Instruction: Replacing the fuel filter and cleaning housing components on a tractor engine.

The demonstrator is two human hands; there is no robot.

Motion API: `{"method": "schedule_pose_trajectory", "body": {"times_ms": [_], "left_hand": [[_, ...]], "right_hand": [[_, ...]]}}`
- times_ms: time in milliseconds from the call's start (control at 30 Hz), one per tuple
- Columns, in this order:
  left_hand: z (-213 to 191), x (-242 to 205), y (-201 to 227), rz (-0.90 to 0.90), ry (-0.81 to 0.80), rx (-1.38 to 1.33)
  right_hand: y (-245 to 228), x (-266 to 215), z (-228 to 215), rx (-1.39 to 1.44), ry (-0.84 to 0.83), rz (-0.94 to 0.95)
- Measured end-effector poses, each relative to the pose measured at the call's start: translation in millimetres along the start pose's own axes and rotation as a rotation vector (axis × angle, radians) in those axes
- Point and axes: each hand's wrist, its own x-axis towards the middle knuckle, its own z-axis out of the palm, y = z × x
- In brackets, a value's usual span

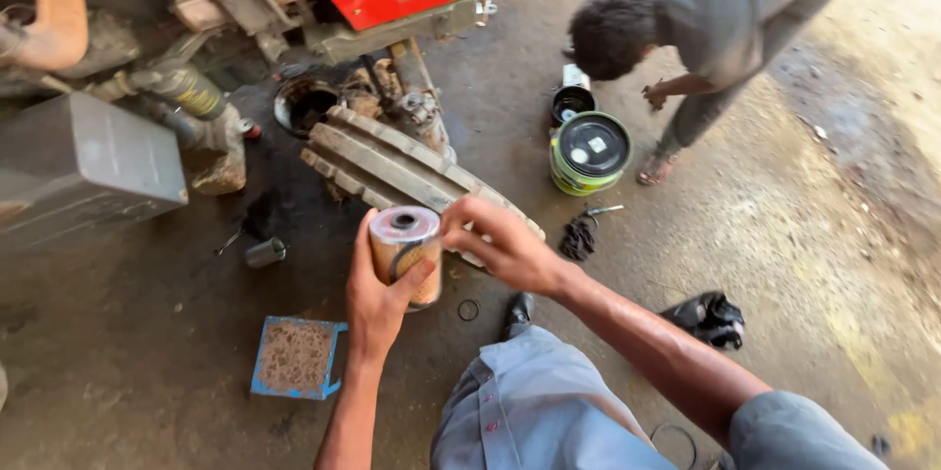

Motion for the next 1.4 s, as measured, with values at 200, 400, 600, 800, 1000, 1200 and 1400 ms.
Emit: {"method": "schedule_pose_trajectory", "body": {"times_ms": [200,400,600,800,1000,1200,1400], "left_hand": [[28.6,23.3,-13.9,-0.21,-0.034,-0.656],[50.3,27.8,-19.8,-0.242,-0.049,-1.007],[40.7,33.7,2.9,-0.209,-0.283,-1.399],[32.9,43.5,-0.2,-0.168,-0.395,-1.366],[49.3,52.4,-24.1,-0.24,-0.271,-1.11],[67.3,53.2,-56.8,-0.426,-0.126,-1.142],[87.4,46.1,-13.1,-0.238,-0.153,-0.766]], "right_hand": [[63.3,15.2,-36.8,0.839,0.351,0.378],[115.3,26.0,-68.4,1.112,0.39,0.387],[217.5,24.8,-96.3,0.631,0.57,0.443],[174.0,25.9,-101.5,0.167,0.345,0.581],[47.9,38.1,-84.2,0.635,0.01,0.516],[46.4,20.7,-58.9,0.391,0.242,0.469],[28.0,22.1,-55.4,0.509,0.307,0.399]]}}
